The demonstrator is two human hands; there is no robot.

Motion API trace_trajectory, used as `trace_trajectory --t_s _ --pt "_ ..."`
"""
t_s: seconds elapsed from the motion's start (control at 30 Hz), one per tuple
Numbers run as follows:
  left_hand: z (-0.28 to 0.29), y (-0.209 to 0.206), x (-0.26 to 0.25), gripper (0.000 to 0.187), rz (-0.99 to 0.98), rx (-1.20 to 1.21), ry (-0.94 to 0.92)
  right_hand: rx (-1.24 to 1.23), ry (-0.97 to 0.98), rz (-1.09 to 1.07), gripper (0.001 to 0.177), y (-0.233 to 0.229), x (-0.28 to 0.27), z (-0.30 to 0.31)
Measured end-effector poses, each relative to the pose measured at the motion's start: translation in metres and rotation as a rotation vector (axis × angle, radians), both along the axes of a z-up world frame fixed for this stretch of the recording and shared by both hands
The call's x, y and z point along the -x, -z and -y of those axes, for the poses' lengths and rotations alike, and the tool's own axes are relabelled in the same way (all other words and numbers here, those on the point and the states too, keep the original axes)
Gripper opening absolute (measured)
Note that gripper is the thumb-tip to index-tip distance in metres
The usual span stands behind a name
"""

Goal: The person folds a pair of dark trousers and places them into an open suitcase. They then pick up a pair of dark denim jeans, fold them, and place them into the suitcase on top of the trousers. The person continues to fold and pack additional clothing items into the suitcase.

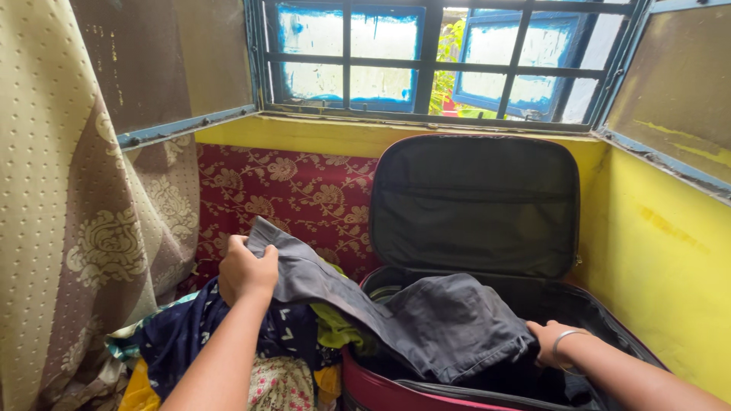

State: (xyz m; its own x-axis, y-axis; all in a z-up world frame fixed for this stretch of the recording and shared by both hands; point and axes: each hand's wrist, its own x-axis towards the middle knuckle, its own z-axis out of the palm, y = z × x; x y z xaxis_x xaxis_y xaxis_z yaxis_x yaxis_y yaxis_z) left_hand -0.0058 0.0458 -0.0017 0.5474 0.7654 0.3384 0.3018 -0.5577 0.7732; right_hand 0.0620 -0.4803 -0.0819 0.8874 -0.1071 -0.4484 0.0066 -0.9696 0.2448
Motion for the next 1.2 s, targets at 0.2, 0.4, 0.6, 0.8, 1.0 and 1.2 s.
trace_trajectory --t_s 0.2,0.4,0.6,0.8,1.0,1.2 --pt "-0.048 0.007 0.005 0.050 0.082 0.041 -0.087 0.134 -0.243 0.143 0.092 -0.018 0.036 -0.044" --pt "-0.083 0.009 0.031 0.045 0.049 -0.014 -0.065 0.042 -0.609 0.329 0.097 -0.008 0.057 -0.090" --pt "-0.107 0.002 0.038 0.045 0.181 -0.129 -0.089 0.182 -0.692 0.173 0.089 -0.008 0.068 -0.123" --pt "-0.162 0.010 0.073 0.044 0.092 -0.090 -0.160 -0.038 -0.617 0.222 0.076 -0.012 0.070 -0.163" --pt "-0.168 0.017 0.091 0.047 -0.065 -0.282 -0.079 -0.645 -0.713 0.442 0.085 -0.018 0.081 -0.289" --pt "-0.169 0.014 0.096 0.047 -0.147 -0.334 -0.080 -0.490 -0.661 0.372 0.094 0.002 0.109 -0.450"
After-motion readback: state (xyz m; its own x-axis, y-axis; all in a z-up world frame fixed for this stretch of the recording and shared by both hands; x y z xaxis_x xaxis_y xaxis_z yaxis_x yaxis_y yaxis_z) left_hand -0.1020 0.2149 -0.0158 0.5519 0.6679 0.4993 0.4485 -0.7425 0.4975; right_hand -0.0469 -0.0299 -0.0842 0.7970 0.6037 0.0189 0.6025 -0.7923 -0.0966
